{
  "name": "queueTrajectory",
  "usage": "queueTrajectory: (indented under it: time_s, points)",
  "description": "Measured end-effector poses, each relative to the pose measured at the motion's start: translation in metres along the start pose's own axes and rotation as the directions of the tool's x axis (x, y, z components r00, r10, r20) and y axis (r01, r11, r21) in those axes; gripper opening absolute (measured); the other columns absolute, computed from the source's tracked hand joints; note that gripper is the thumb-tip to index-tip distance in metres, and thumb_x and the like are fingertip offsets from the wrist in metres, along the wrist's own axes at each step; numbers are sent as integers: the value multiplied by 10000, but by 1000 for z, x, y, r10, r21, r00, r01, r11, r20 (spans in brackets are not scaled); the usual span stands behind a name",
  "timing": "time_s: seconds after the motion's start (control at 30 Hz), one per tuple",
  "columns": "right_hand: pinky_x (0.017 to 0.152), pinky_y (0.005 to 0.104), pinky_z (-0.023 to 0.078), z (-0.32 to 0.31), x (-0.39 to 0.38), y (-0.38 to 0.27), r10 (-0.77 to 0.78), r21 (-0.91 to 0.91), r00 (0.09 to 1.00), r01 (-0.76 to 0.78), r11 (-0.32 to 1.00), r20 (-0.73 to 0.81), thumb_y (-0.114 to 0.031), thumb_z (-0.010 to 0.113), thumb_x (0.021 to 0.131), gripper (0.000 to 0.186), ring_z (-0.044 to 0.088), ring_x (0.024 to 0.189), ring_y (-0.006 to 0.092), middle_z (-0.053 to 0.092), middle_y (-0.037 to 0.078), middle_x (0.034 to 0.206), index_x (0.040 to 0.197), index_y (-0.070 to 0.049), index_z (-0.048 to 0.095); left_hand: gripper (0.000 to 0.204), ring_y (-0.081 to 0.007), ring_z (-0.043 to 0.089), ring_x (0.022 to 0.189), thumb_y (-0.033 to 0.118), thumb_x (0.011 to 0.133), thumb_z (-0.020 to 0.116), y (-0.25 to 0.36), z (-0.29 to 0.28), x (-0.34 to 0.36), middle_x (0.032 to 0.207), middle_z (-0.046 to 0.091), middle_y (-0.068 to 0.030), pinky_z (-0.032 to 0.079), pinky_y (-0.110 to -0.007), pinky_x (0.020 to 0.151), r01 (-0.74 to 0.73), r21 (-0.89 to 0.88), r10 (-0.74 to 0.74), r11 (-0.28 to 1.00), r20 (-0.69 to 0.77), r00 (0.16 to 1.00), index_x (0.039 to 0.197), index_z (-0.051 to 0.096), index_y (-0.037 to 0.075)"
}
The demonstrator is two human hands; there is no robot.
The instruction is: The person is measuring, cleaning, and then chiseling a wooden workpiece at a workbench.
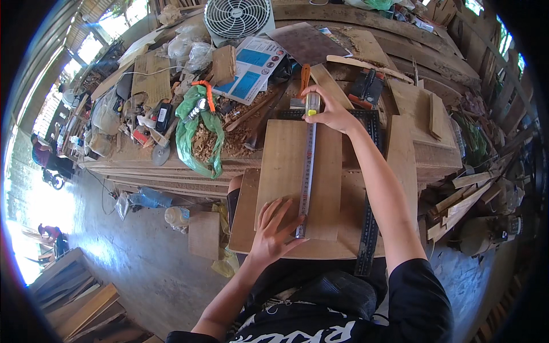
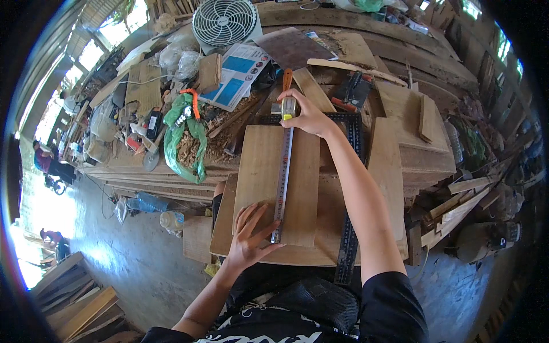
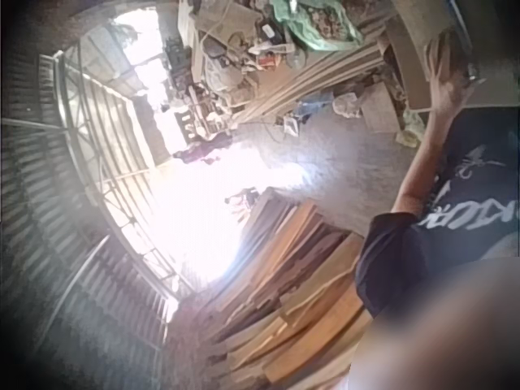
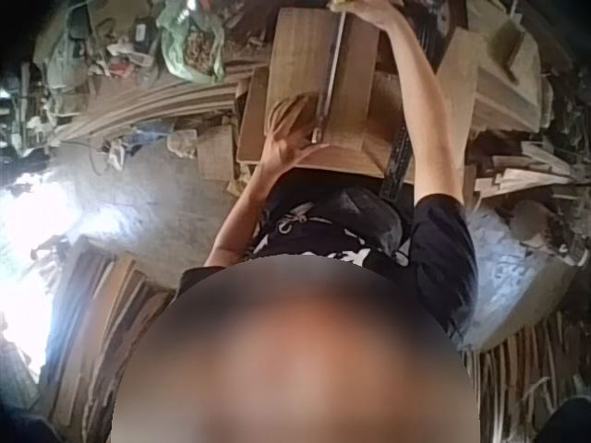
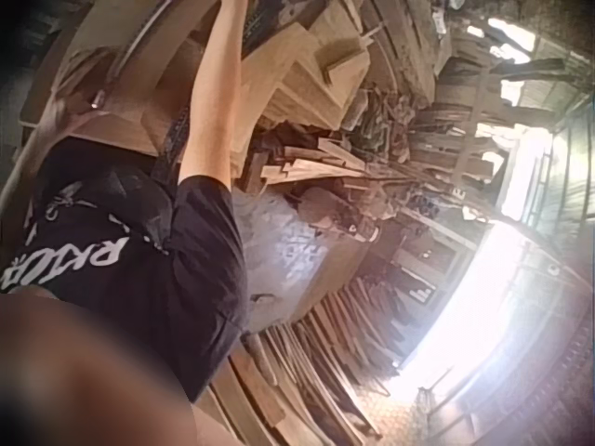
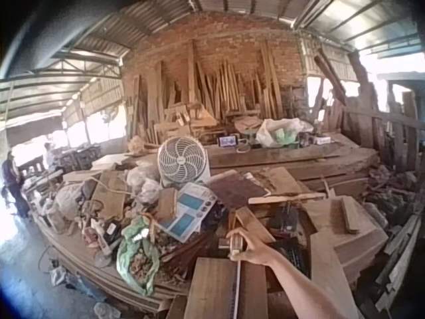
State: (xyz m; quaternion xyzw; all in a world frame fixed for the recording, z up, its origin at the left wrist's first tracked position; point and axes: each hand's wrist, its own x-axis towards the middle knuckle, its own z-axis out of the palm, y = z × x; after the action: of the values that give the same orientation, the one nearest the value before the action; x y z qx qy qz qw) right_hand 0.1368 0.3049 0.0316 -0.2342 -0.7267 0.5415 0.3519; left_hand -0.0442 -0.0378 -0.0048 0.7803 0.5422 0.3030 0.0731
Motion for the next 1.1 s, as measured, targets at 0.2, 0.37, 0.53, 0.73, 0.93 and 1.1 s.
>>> queueTrajectory:
  time_s: [0.2, 0.37, 0.53, 0.73, 0.93, 1.1]
  points:
    - [1103, 369, 382, 0, 1, -1, -1, -51, 1000, 1, 999, 10, -93, 833, 749, 652, 499, 1269, 223, 527, 56, 1313, 1327, -150, 536, 535, -392, 420, 1480, 409, 777, 872, 0, -1, 0, 1561, 506, -160, 312, -565, 1224, -9, -30, 9, 1000, -2, 1000, 1257, 776, 193]
    - [1036, 335, 471, 0, 1, -3, -22, -119, 1000, 22, 993, 0, -80, 823, 818, 611, 549, 1178, 156, 565, 54, 1214, 1353, -138, 534, 544, -390, 414, 1484, 412, 773, 874, 0, -1, 0, 1564, 501, -158, 309, -566, 1225, -6, -28, 6, 1000, -3, 1000, 1260, 773, 192]
    - [1085, 352, 413, 1, -1, -7, -15, -102, 1000, 14, 995, -6, -106, 824, 827, 608, 534, 1222, 166, 578, 48, 1235, 1360, -143, 534, 545, -388, 416, 1484, 422, 777, 868, -1, -1, 0, 1566, 498, -161, 307, -566, 1226, -17, -6, 17, 1000, 6, 1000, 1258, 774, 185]
    - [1096, 356, 394, 3, -1, -8, -34, -141, 999, 33, 989, -10, -83, 825, 813, 631, 519, 1258, 197, 550, 54, 1307, 1364, -137, 522, 542, -382, 420, 1483, 435, 796, 855, 1, -2, 0, 1558, 506, -159, 301, -586, 1221, -25, 18, 25, 1000, 4, 1000, 1270, 768, 187]
    - [1089, 338, 403, 5, 1, -6, -68, -125, 998, 66, 990, -17, -82, 830, 814, 653, 540, 1223, 171, 578, 51, 1256, 1387, -129, 520, 563, -346, 434, 1476, 514, 829, 819, 8, 1, -5, 1550, 524, -127, 208, -634, 1232, 5, 128, -5, 992, -1, 1000, 1281, 761, 185]
    - [1011, 345, 494, 7, -1, -13, -64, -162, 997, 58, 985, -37, -102, 839, 832, 697, 550, 1226, 163, 548, 56, 1320, 1443, -133, 506, 578, -345, 413, 1489, 564, 880, 750, 16, 5, -11, 1558, 514, -128, 124, -659, 1237, 9, 215, -12, 976, 13, 1000, 1305, 744, 172]
